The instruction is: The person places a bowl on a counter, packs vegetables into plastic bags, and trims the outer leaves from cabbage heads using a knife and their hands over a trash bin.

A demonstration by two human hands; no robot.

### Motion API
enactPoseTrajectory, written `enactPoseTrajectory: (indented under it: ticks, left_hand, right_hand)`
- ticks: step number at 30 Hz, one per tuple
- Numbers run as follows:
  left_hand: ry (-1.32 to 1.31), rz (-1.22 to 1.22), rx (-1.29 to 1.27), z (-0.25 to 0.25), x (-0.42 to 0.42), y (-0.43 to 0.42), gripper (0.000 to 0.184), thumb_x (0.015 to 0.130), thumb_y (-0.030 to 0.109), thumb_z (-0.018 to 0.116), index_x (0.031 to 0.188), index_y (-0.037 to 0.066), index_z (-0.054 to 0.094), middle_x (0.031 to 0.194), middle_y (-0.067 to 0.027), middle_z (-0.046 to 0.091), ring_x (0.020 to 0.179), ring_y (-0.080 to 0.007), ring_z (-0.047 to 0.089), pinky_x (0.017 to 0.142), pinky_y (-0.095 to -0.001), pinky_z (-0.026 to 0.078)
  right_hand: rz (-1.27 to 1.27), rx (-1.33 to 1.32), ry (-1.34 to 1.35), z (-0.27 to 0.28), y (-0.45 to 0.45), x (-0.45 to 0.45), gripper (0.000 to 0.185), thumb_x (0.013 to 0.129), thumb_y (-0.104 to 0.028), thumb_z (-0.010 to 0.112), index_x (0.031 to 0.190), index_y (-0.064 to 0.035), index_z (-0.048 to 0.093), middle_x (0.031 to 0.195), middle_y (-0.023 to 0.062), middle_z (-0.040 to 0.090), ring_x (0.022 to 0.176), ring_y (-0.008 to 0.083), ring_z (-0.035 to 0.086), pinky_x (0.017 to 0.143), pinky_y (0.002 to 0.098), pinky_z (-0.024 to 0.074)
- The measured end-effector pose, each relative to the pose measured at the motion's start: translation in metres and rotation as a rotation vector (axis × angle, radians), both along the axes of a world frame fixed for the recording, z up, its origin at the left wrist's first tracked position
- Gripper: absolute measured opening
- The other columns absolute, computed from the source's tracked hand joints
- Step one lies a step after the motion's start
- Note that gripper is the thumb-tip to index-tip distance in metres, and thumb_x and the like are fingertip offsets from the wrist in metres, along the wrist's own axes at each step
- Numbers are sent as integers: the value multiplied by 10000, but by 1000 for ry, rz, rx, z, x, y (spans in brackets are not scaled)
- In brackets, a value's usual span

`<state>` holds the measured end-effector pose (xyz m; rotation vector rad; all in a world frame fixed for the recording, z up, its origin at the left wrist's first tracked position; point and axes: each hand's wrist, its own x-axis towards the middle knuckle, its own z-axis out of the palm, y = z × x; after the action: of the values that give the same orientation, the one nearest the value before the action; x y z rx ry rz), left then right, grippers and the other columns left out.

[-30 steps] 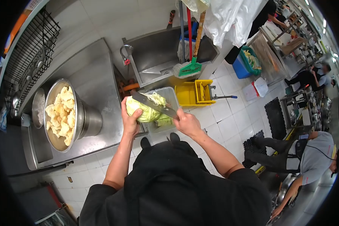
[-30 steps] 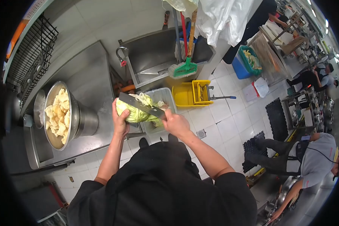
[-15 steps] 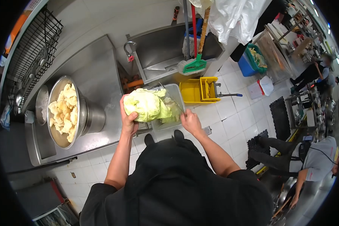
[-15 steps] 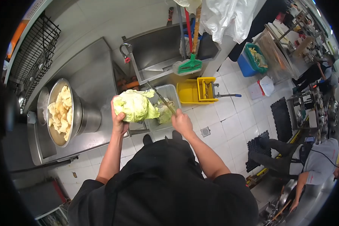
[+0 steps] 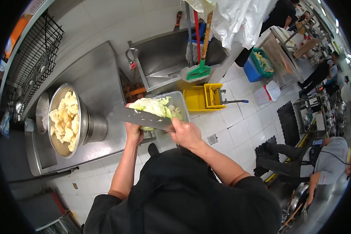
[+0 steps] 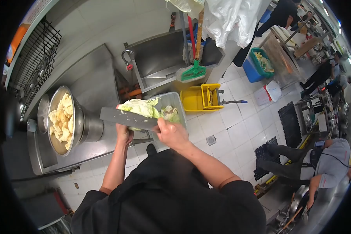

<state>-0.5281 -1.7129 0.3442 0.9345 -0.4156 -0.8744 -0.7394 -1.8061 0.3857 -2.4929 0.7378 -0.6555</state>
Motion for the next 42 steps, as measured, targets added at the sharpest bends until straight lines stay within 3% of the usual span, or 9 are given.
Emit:
enactPoseTrajectory:
  ticks: [11,17,20,22,24,26,32,36,42]
  left_hand:
    - [-45,69,59,-21,-17,10,963,718,245,896,1501,90,358,1350,-110,549,1259,-257,570,1081,-396,486]
    - [-14,14,-24,-11,-31,6,993,695,333,901,1491,84,363,1361,-116,538,1291,-269,559,1105,-428,487]
    - [-36,-12,-83,-19,-27,10,999,702,364,898,1503,93,365,1402,-113,526,1309,-283,558,1113,-444,487]
    - [200,-28,-113,-23,-30,22,989,724,459,885,1514,107,404,1461,-108,527,1347,-293,541,1130,-475,470]
    - [313,32,-134,-37,-29,37,986,734,518,866,1515,109,426,1485,-108,525,1361,-296,532,1140,-490,456]
    - [421,112,-126,-34,-35,53,1005,752,683,803,1507,108,472,1508,-106,534,1372,-302,524,1165,-525,420]
    - [439,223,-98,-31,-25,97,1107,737,839,693,1523,100,443,1518,-118,522,1375,-316,519,1167,-534,411]
    - [252,166,-184,-36,24,116,1094,741,804,725,1527,99,440,1512,-130,524,1378,-333,518,1148,-530,447]
    - [559,138,-163,-55,57,90,949,864,755,639,1533,110,449,1521,-111,529,1377,-307,529,1149,-525,446]
  right_hand:
    - [-97,353,254,-136,-63,-34,202,897,-161,650,1012,-20,563,797,290,689,772,505,678,712,617,532]
    - [-66,593,180,-167,-82,-43,249,918,-195,624,965,49,627,781,304,682,759,504,670,692,543,546]
    - [-97,735,278,-161,-99,-41,288,911,-206,635,1005,67,645,779,300,685,786,489,686,722,535,549]
    - [-108,786,384,-163,-98,-41,306,907,-209,640,1027,72,648,782,298,688,811,483,695,752,540,550]
    - [-119,503,396,-166,-98,-25,324,896,-200,642,1086,61,616,870,304,701,896,483,696,810,553,544]
    - [-28,472,378,-150,-92,1,345,892,-197,645,1122,53,592,929,309,701,936,494,685,835,556,538]
    - [261,343,229,-142,-67,103,403,887,-178,672,1194,26,509,1047,304,697,1005,502,666,866,550,525]
    - [318,389,256,-109,-48,146,378,931,-250,662,1163,0,501,1089,296,694,1026,471,679,848,560,540]
    - [108,449,47,-109,-41,126,280,951,-243,661,1077,-32,527,858,255,711,795,481,700,691,550,543]
